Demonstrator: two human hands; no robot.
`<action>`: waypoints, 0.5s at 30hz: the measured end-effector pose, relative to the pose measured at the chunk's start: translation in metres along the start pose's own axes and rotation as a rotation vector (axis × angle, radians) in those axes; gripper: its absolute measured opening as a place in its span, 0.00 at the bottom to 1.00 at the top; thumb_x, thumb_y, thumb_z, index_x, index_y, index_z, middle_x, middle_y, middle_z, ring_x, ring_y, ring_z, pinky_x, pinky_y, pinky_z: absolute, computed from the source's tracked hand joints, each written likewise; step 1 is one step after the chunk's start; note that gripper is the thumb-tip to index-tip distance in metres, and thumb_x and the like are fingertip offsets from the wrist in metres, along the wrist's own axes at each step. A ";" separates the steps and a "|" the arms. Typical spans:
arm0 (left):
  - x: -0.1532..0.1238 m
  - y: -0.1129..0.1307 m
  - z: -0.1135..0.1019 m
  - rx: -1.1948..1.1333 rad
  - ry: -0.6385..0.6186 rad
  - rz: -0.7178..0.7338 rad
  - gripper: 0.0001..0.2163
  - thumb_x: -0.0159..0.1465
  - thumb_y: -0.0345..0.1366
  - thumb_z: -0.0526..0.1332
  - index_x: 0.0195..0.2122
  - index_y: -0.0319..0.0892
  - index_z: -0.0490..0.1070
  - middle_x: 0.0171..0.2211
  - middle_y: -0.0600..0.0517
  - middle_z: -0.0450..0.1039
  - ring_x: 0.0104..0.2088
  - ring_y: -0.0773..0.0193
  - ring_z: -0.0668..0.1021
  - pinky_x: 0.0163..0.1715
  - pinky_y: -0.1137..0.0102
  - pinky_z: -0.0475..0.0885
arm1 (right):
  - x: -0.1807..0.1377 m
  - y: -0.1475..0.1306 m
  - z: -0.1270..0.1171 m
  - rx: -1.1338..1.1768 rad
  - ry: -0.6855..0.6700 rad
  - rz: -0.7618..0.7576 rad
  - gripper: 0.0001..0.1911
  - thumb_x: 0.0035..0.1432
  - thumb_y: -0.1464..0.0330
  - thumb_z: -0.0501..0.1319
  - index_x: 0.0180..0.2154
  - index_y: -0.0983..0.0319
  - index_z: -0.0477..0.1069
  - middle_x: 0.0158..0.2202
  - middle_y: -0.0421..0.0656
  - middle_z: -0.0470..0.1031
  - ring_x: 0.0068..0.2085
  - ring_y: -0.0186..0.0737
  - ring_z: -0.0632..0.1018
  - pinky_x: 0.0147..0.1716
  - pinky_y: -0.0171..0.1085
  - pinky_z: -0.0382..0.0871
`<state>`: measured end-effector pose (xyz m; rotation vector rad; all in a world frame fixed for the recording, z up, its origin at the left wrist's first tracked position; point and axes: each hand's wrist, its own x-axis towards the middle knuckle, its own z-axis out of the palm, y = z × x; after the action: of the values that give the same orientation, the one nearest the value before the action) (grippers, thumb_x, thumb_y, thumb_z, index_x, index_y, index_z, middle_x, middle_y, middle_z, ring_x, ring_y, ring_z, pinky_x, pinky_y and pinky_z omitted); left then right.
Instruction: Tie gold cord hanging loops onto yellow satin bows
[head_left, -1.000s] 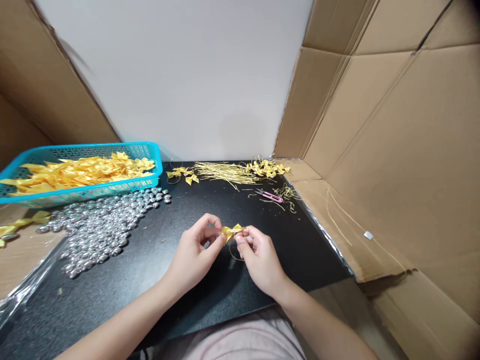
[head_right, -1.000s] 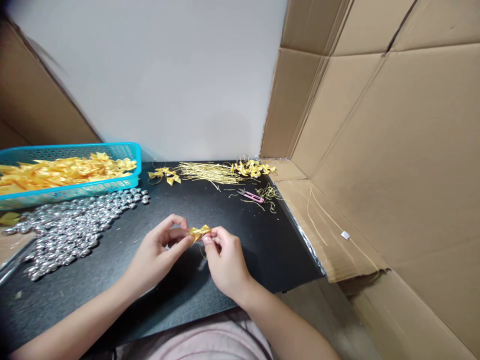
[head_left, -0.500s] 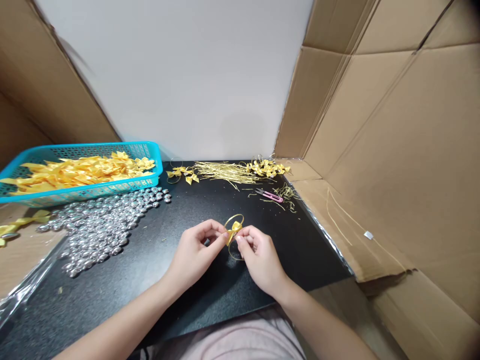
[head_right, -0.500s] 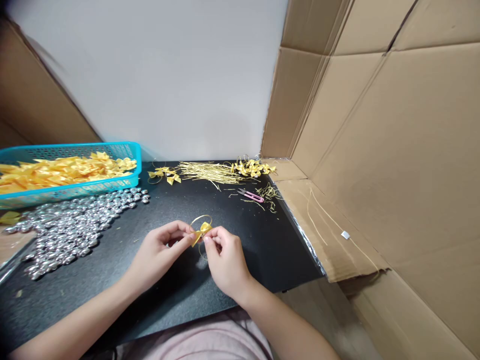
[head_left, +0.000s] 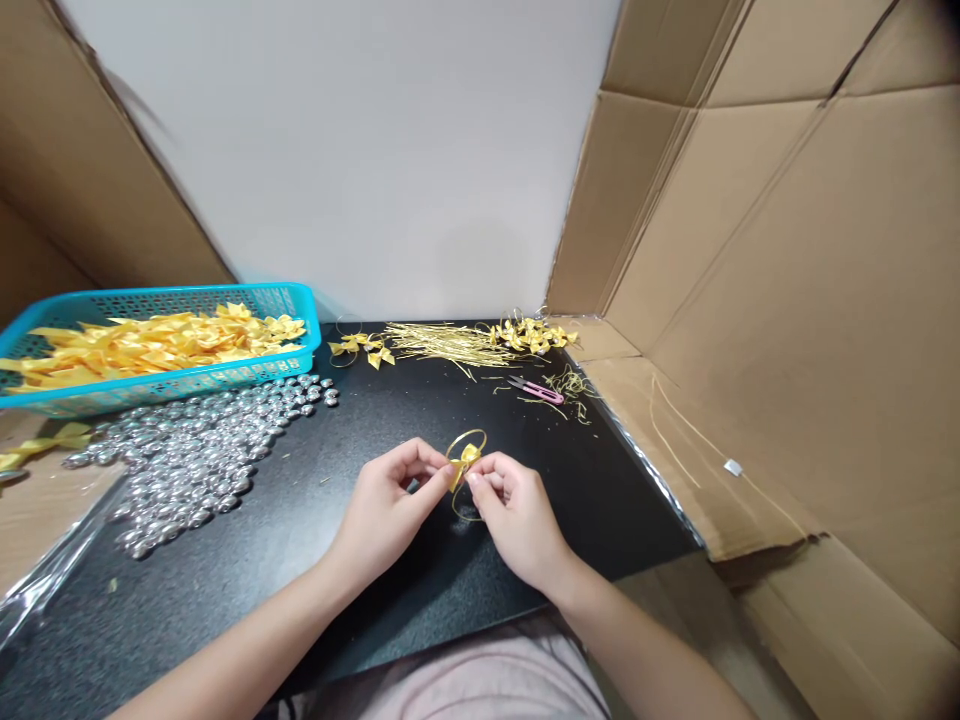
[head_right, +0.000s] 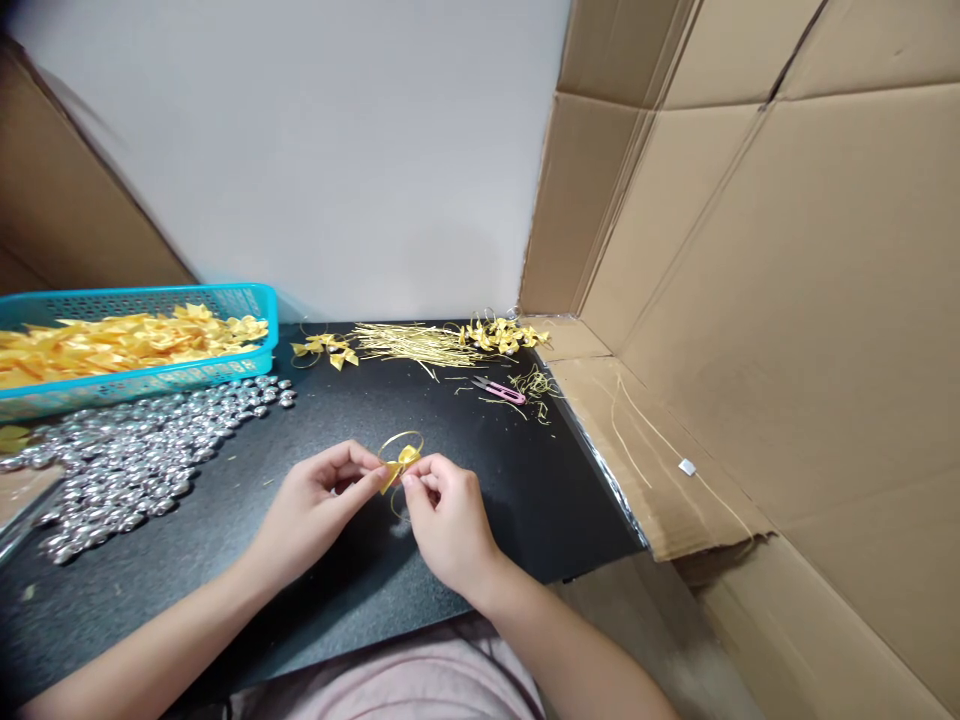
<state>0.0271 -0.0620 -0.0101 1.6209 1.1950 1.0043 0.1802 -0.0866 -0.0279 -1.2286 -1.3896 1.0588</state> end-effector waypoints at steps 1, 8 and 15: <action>0.000 0.000 0.000 0.010 0.005 0.005 0.10 0.60 0.42 0.62 0.27 0.40 0.69 0.23 0.54 0.73 0.24 0.67 0.72 0.25 0.75 0.63 | 0.000 0.000 0.000 0.001 0.002 0.001 0.09 0.60 0.65 0.55 0.30 0.64 0.67 0.20 0.37 0.65 0.22 0.30 0.66 0.21 0.30 0.56; -0.003 0.001 0.001 0.136 0.032 0.078 0.10 0.60 0.42 0.61 0.27 0.41 0.71 0.23 0.54 0.74 0.25 0.65 0.72 0.27 0.73 0.65 | 0.001 0.003 0.002 0.006 0.003 0.007 0.09 0.60 0.66 0.55 0.31 0.63 0.67 0.20 0.36 0.63 0.22 0.31 0.65 0.23 0.31 0.59; -0.003 0.002 0.001 0.294 0.064 0.170 0.09 0.60 0.40 0.60 0.26 0.41 0.70 0.20 0.57 0.67 0.23 0.67 0.67 0.26 0.73 0.62 | 0.001 0.002 0.002 0.033 0.003 0.013 0.08 0.60 0.66 0.55 0.30 0.63 0.66 0.21 0.36 0.64 0.22 0.30 0.65 0.22 0.30 0.57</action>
<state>0.0280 -0.0652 -0.0083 1.9598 1.3125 1.0296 0.1789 -0.0856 -0.0304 -1.2158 -1.3585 1.0843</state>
